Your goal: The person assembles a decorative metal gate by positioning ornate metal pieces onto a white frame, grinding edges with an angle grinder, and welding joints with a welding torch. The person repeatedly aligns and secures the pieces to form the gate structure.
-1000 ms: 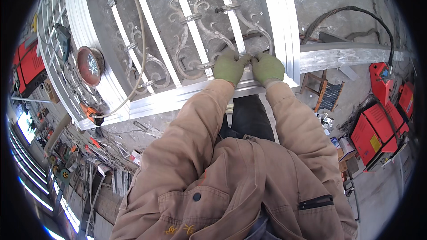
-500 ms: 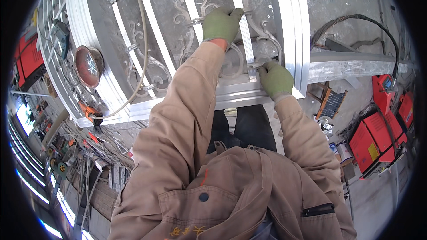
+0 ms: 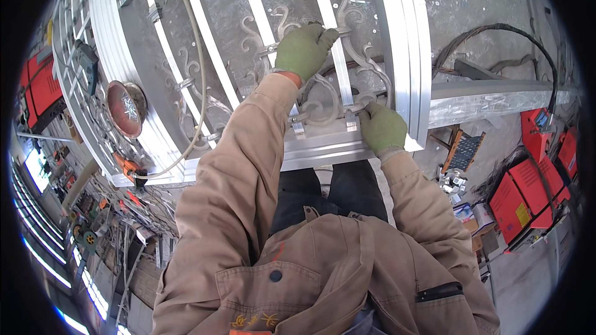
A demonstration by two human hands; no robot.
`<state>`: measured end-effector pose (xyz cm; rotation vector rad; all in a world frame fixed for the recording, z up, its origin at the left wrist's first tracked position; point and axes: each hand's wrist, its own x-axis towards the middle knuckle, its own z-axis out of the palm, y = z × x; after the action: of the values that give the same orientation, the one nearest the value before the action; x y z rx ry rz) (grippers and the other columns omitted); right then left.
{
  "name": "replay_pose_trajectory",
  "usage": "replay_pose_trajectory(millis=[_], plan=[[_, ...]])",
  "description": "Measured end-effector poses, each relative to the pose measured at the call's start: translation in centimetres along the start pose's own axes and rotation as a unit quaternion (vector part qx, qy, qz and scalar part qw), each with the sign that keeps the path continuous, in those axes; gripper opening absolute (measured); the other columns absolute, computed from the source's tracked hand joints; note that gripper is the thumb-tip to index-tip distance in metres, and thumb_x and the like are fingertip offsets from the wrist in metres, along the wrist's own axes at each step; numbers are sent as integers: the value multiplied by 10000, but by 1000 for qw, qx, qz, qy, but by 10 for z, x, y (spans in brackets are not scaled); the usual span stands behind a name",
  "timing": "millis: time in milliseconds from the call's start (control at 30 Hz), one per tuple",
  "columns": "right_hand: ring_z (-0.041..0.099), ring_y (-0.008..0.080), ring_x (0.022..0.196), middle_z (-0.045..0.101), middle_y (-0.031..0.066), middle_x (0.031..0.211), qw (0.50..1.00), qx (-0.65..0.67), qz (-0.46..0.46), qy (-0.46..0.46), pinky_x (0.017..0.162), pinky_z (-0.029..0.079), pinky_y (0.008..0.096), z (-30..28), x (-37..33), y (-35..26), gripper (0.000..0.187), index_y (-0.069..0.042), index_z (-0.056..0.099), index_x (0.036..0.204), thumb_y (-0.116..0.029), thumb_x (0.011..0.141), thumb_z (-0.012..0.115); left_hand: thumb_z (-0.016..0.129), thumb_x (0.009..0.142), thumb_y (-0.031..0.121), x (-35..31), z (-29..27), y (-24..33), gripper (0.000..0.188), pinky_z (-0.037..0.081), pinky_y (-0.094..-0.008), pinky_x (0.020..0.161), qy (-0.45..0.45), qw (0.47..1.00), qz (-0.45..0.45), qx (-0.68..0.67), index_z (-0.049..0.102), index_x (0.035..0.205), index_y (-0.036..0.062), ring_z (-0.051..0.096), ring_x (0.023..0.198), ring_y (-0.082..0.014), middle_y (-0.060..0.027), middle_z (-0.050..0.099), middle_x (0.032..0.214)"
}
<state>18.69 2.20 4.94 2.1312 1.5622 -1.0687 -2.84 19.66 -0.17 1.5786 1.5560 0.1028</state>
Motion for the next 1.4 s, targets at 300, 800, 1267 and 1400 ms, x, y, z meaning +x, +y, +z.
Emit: replay_pose_trajectory(millis=[300, 800, 1267, 1400], plan=[[836, 429, 1020, 862, 176, 1043, 1000, 15, -10, -8, 890, 651, 592, -2, -4, 4, 290, -136, 835, 1152, -402, 1107, 730, 699, 1145, 596, 8, -14, 17, 561, 630, -489, 887, -31, 996, -68, 54, 878, 1138, 64, 836, 938, -350, -159, 870, 1000], [778, 240, 761, 848, 130, 973, 755, 603, 254, 49, 688, 614, 403, 9, -35, 23, 409, 14, 840, 1254, -350, 1126, 704, 770, 1114, 477, -22, 33, 63, 410, 504, -576, 1292, 101, 916, 338, 190, 860, 1382, 179, 742, 1392, -356, -87, 864, 1342], [819, 218, 674, 849, 117, 809, 755, 498, 421, 71, 650, 655, 378, 6, 15, 6, 418, 37, 859, 993, -374, 1049, 812, 647, 1093, 733, 11, 79, 114, 551, 197, -686, 1408, -206, 872, 173, 409, 896, 1426, 372, 642, 1548, -336, -74, 856, 1455], [863, 356, 1124, 890, 224, 1212, 912, 243, 299, 141, 982, 660, 497, 0, -5, 30, 533, -11, 892, 1151, -519, 1000, 835, 677, 1090, 671, -1, 86, 111, 510, 285, -658, 1380, -187, 878, 221, 382, 905, 1376, 316, 701, 1471, -333, -92, 863, 1413]])
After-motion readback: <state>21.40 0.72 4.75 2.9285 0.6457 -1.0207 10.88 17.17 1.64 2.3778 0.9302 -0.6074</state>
